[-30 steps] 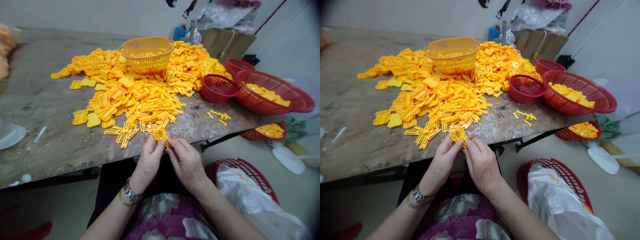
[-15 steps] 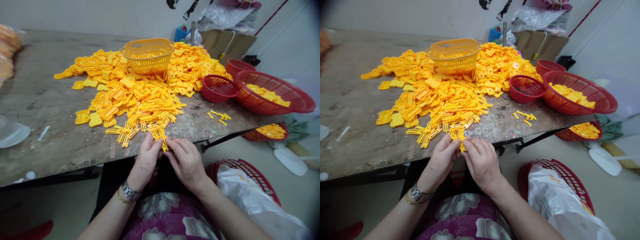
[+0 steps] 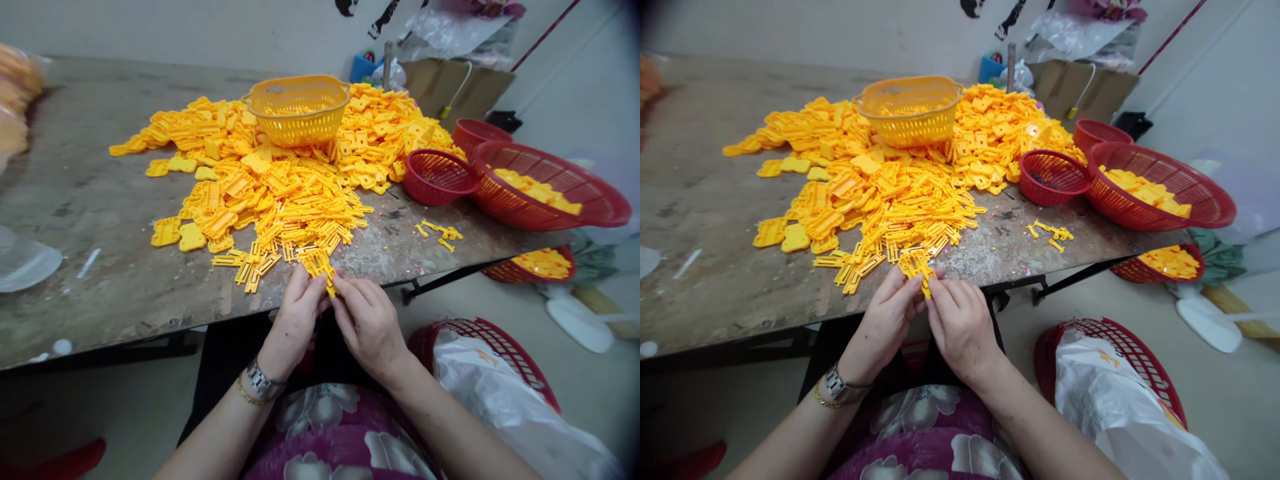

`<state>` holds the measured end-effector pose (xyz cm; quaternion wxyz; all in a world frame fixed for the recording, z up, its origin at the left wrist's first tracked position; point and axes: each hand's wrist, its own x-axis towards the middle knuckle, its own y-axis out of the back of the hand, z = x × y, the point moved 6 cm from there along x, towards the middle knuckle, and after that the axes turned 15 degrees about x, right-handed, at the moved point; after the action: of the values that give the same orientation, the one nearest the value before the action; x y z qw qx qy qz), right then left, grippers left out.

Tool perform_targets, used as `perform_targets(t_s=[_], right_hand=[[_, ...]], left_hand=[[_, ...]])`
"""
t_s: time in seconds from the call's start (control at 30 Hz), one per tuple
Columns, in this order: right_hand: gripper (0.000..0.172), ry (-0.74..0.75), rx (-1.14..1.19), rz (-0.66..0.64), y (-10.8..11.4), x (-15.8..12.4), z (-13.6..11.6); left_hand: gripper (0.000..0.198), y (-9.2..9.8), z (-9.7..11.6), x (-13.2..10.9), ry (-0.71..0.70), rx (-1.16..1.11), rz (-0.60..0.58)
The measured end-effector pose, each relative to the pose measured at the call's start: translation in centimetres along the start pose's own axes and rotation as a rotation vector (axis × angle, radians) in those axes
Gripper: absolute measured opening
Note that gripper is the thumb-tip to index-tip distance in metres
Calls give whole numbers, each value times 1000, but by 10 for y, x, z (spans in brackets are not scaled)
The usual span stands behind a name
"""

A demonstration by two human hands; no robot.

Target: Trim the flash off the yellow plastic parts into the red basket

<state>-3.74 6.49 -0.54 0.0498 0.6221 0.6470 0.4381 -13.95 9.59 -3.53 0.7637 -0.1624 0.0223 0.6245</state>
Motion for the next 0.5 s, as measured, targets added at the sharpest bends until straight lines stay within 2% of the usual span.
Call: perform_targets(t_s=[0.3, 0.5], right_hand=[[26, -14, -2, -10, -3, 1, 0], [21, -21, -7, 21, -4, -1, 2]], left_hand=[[14, 0, 1, 1, 11, 26, 38], [10, 5, 1, 4, -67, 231, 69]])
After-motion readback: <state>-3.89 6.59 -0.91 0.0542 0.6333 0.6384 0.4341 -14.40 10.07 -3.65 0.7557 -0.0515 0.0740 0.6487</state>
